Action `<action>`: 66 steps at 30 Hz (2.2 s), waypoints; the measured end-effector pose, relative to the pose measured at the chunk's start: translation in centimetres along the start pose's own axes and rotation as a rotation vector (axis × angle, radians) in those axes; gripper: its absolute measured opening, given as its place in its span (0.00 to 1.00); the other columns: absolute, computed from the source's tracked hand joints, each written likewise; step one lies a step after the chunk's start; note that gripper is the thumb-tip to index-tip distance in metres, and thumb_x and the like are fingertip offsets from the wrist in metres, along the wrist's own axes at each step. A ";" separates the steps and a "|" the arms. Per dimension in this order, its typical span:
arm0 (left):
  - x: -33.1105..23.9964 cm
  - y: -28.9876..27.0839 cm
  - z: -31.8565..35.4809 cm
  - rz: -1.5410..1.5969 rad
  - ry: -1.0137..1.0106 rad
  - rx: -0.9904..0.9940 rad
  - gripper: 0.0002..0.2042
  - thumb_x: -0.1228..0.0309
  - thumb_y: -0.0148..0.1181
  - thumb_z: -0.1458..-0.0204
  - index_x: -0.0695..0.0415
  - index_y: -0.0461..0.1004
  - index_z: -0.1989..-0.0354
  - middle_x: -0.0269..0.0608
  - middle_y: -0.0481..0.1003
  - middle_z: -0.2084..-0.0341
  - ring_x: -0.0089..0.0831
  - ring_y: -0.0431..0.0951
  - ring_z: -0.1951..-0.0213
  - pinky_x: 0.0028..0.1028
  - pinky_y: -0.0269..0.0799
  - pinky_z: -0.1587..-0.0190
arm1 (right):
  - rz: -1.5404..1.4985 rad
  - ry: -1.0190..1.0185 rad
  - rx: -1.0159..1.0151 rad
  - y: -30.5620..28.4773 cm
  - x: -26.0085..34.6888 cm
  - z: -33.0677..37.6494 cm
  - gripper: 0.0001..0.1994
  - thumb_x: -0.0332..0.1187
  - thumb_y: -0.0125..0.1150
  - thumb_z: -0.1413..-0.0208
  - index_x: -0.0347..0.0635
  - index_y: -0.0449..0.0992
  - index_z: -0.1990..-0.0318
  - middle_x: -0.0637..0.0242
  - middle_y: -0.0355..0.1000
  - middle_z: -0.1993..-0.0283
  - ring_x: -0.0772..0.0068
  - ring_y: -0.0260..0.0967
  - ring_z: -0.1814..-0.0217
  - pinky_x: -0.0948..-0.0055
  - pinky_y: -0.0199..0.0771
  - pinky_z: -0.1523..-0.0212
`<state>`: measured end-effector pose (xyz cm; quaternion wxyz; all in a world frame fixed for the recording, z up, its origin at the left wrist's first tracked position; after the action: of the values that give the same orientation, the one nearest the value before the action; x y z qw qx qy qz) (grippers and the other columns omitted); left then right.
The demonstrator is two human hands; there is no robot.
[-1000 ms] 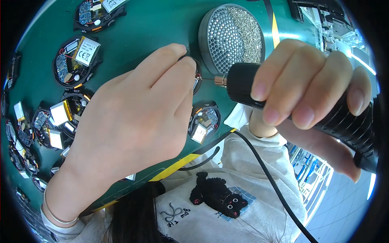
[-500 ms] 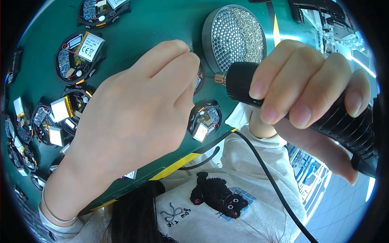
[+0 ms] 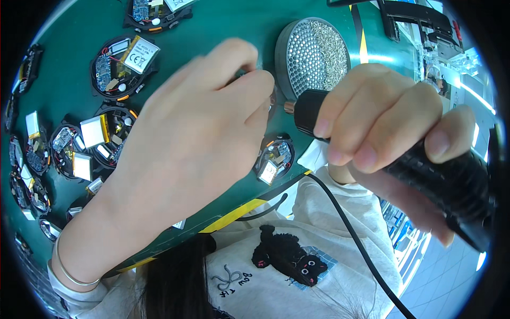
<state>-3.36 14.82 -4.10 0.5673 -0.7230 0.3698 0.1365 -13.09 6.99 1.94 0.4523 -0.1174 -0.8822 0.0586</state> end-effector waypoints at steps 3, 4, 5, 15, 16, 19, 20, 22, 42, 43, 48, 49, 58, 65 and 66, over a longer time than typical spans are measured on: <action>0.7 0.0 -0.1 0.072 -0.010 -0.033 0.19 0.81 0.65 0.68 0.64 0.75 0.62 0.45 0.73 0.57 0.43 0.73 0.53 0.34 0.72 0.52 | -0.106 -0.098 -0.140 -1.2 0.0 0.6 0.37 0.65 0.54 0.48 0.37 0.61 0.51 0.62 0.67 0.66 0.71 0.71 0.74 0.72 0.73 0.76; 1.0 0.2 -0.1 0.189 -0.026 -0.059 0.18 0.82 0.65 0.67 0.62 0.75 0.61 0.44 0.73 0.56 0.42 0.73 0.52 0.33 0.72 0.53 | -0.179 -0.152 -0.224 -1.3 -0.4 0.9 0.37 0.66 0.54 0.49 0.36 0.63 0.52 0.64 0.67 0.67 0.72 0.70 0.74 0.73 0.72 0.76; 1.4 0.1 0.6 0.274 -0.135 -0.108 0.18 0.83 0.64 0.66 0.60 0.76 0.62 0.42 0.74 0.55 0.40 0.74 0.53 0.33 0.72 0.54 | -0.215 -0.203 -0.194 -2.1 -0.9 2.0 0.36 0.66 0.55 0.49 0.36 0.63 0.53 0.64 0.68 0.68 0.72 0.70 0.75 0.72 0.72 0.76; 1.6 -0.4 -0.2 0.250 -0.106 -0.176 0.08 0.82 0.65 0.67 0.60 0.77 0.75 0.41 0.76 0.56 0.40 0.75 0.55 0.32 0.71 0.55 | -0.207 -0.063 -0.516 -3.1 1.1 1.9 0.33 0.67 0.56 0.52 0.41 0.64 0.62 0.68 0.69 0.76 0.75 0.70 0.83 0.76 0.70 0.84; 1.6 -0.5 -0.2 0.250 -0.106 -0.174 0.08 0.82 0.65 0.67 0.60 0.77 0.75 0.41 0.76 0.56 0.40 0.75 0.55 0.32 0.71 0.55 | -0.207 -0.063 -0.518 -2.9 0.8 1.8 0.33 0.67 0.56 0.52 0.41 0.64 0.62 0.68 0.69 0.76 0.75 0.70 0.83 0.76 0.70 0.84; 1.7 -0.4 -0.4 0.256 -0.119 -0.152 0.09 0.82 0.66 0.67 0.59 0.77 0.75 0.40 0.76 0.55 0.40 0.74 0.54 0.33 0.69 0.53 | -0.272 -0.224 -0.590 -2.7 0.3 1.6 0.35 0.73 0.53 0.55 0.44 0.64 0.66 0.69 0.70 0.79 0.75 0.72 0.82 0.78 0.74 0.82; 1.8 -0.4 -0.3 0.273 -0.133 -0.138 0.08 0.81 0.66 0.67 0.58 0.77 0.75 0.40 0.76 0.55 0.40 0.73 0.53 0.34 0.68 0.51 | -0.272 -0.224 -0.590 -2.7 0.3 1.5 0.35 0.73 0.53 0.55 0.44 0.64 0.66 0.69 0.70 0.79 0.75 0.72 0.82 0.78 0.74 0.82; 1.8 -0.4 -0.2 0.290 -0.147 -0.124 0.08 0.81 0.66 0.66 0.57 0.78 0.75 0.39 0.76 0.55 0.39 0.73 0.52 0.34 0.66 0.50 | -0.261 -0.230 -0.604 -2.7 0.4 1.5 0.36 0.73 0.51 0.55 0.44 0.64 0.66 0.69 0.70 0.79 0.75 0.73 0.82 0.78 0.75 0.81; 2.2 0.6 -0.7 0.358 -0.169 -0.084 0.17 0.80 0.68 0.68 0.61 0.74 0.66 0.46 0.69 0.51 0.40 0.72 0.51 0.35 0.70 0.51 | -0.246 -0.060 -0.534 -3.8 0.6 2.4 0.30 0.62 0.61 0.52 0.41 0.64 0.63 0.67 0.70 0.78 0.74 0.71 0.84 0.76 0.72 0.85; 2.2 0.6 -0.5 0.356 -0.171 -0.085 0.17 0.80 0.68 0.68 0.61 0.74 0.66 0.46 0.69 0.51 0.40 0.72 0.51 0.35 0.70 0.51 | -0.207 -0.037 -0.469 -3.6 0.5 2.0 0.30 0.61 0.62 0.52 0.40 0.64 0.61 0.66 0.70 0.76 0.73 0.71 0.83 0.75 0.72 0.84; 2.3 0.8 -0.5 0.162 -0.170 -0.075 0.20 0.81 0.70 0.71 0.64 0.72 0.65 0.48 0.68 0.50 0.40 0.75 0.54 0.33 0.73 0.54 | 0.002 0.001 -0.162 -2.6 0.0 1.0 0.34 0.59 0.63 0.51 0.35 0.64 0.54 0.60 0.70 0.69 0.69 0.71 0.79 0.71 0.72 0.80; 2.4 0.8 -0.5 0.164 -0.170 -0.075 0.20 0.81 0.70 0.71 0.64 0.72 0.65 0.48 0.68 0.50 0.40 0.75 0.54 0.33 0.73 0.54 | 0.007 -0.006 -0.154 -2.3 -0.2 1.0 0.34 0.60 0.63 0.51 0.35 0.64 0.53 0.60 0.69 0.69 0.70 0.70 0.79 0.71 0.71 0.80; 2.4 1.3 -0.3 0.178 -0.168 -0.090 0.20 0.83 0.69 0.71 0.64 0.73 0.64 0.46 0.68 0.50 0.39 0.75 0.54 0.30 0.74 0.54 | 0.073 -0.063 -0.157 -1.2 -1.0 1.8 0.34 0.60 0.60 0.49 0.37 0.61 0.51 0.60 0.69 0.68 0.70 0.69 0.80 0.72 0.73 0.81; -4.1 4.0 4.0 0.197 -0.173 -0.101 0.20 0.83 0.68 0.70 0.65 0.72 0.63 0.46 0.68 0.50 0.38 0.74 0.55 0.31 0.72 0.54 | 0.052 0.049 0.062 4.4 3.2 3.0 0.32 0.59 0.57 0.47 0.38 0.59 0.51 0.61 0.69 0.71 0.72 0.69 0.82 0.72 0.73 0.84; -5.1 4.5 5.0 0.206 -0.189 -0.097 0.20 0.83 0.68 0.70 0.65 0.72 0.63 0.46 0.67 0.50 0.38 0.74 0.56 0.31 0.72 0.55 | 0.036 0.037 0.054 5.4 4.0 3.8 0.32 0.59 0.57 0.47 0.38 0.59 0.50 0.61 0.69 0.71 0.72 0.69 0.82 0.73 0.73 0.84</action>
<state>-8.91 20.99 -5.78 0.5471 -0.6917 0.3799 0.2794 -17.62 13.25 1.69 0.4702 -0.1221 -0.8696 0.0883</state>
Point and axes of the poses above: each hand's wrist, its own z-axis away from the middle knuckle, its own y-axis out of the palm, x = y × z, the point moved 6 cm from there along -z, towards the middle knuckle
